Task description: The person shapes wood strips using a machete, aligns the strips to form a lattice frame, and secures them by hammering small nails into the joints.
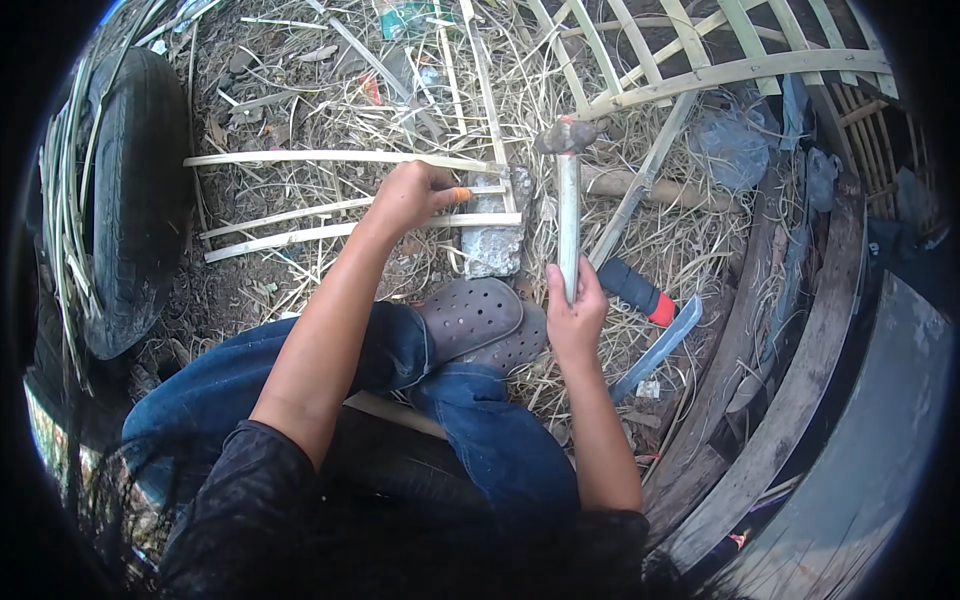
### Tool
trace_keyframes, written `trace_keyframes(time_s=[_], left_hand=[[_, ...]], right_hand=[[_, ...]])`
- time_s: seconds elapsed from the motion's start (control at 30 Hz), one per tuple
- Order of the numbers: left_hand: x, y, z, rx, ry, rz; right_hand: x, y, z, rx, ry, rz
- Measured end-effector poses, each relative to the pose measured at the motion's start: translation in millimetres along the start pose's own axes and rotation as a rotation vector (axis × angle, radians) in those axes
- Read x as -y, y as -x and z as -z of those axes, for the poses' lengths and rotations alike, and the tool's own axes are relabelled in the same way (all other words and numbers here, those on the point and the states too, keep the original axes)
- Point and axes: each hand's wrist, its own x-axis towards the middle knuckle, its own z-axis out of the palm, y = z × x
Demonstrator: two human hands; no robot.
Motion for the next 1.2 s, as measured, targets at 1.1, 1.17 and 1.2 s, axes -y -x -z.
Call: trace_keyframes(time_s=[1.1,1.17,1.2], left_hand=[[7.6,2.6,-3.5,-0.067,-0.016,-0.054],[2.9,0.3,-3.4,-0.026,-0.032,-0.036],[2.0,2.1,-4.5,-0.023,-0.018,-0.02]], right_hand=[[23.9,31.8,30.6,0.136,0.463,0.335],[19.1,27.5,31.2,0.174,0.541,0.309],[17.3,26.8,31.9,0.214,0.614,0.289]])
